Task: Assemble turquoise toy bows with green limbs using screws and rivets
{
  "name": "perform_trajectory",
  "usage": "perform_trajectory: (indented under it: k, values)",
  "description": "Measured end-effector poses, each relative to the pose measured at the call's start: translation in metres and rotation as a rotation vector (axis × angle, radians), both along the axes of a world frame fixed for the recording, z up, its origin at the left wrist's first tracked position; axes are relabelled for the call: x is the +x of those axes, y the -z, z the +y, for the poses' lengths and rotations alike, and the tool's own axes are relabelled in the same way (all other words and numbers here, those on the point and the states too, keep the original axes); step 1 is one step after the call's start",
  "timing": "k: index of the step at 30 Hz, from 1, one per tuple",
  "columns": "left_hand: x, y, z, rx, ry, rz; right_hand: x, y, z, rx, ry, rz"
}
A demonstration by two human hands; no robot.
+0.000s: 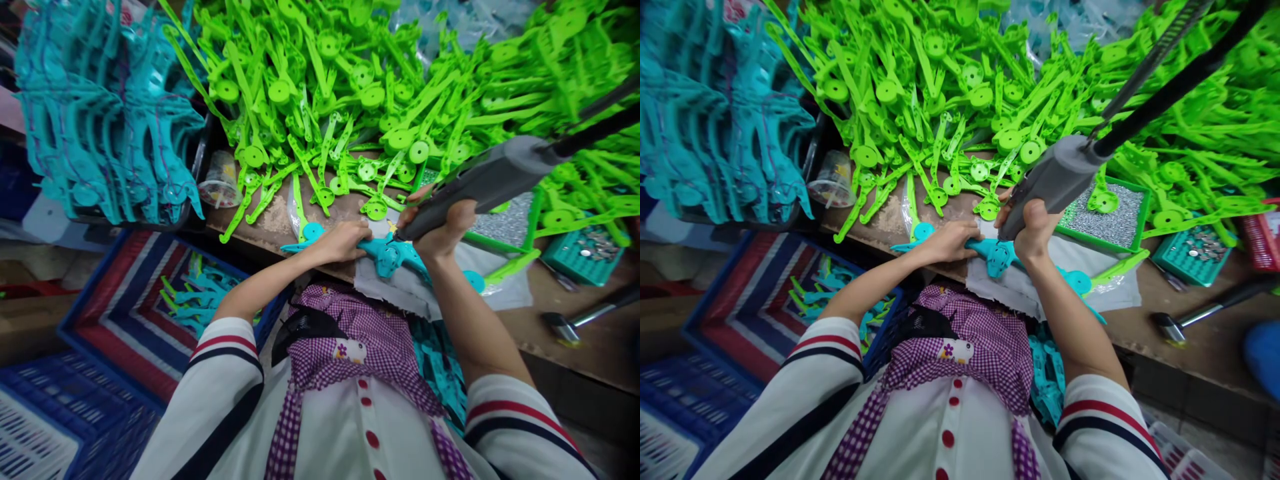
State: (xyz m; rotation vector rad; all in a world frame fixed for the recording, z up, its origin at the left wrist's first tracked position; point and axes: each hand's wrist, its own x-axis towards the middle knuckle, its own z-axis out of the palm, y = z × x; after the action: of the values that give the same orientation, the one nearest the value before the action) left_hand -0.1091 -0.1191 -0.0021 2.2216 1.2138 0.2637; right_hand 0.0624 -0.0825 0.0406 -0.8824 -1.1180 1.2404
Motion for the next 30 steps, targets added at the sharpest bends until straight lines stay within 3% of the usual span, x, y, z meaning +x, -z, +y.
perform_trajectory:
  k: [13,17,20,24,26,30]
  values:
    - [-0.002,0.003,-0.001,0.021,0.009,-0.009,-0.004,0.027,-0.004,0.11,-0.122,-0.041]
    - [-0.003,0.006,-0.001,0.033,0.008,-0.002,-0.001,0.027,-0.01,0.133,-0.088,-0.058]
    - [-0.004,0.009,0.001,0.034,0.011,-0.007,-0.004,0.015,-0.013,0.153,0.037,-0.052]
    - [-0.004,0.011,0.003,0.048,0.037,-0.014,-0.023,-0.02,-0.013,0.208,0.276,0.09]
    - [-0.003,0.01,0.002,0.051,0.021,-0.003,-0.029,-0.036,-0.011,0.21,0.299,0.11]
    - [-0.002,0.008,0.003,0.013,-0.028,-0.011,-0.004,-0.044,0.005,0.198,0.383,0.077]
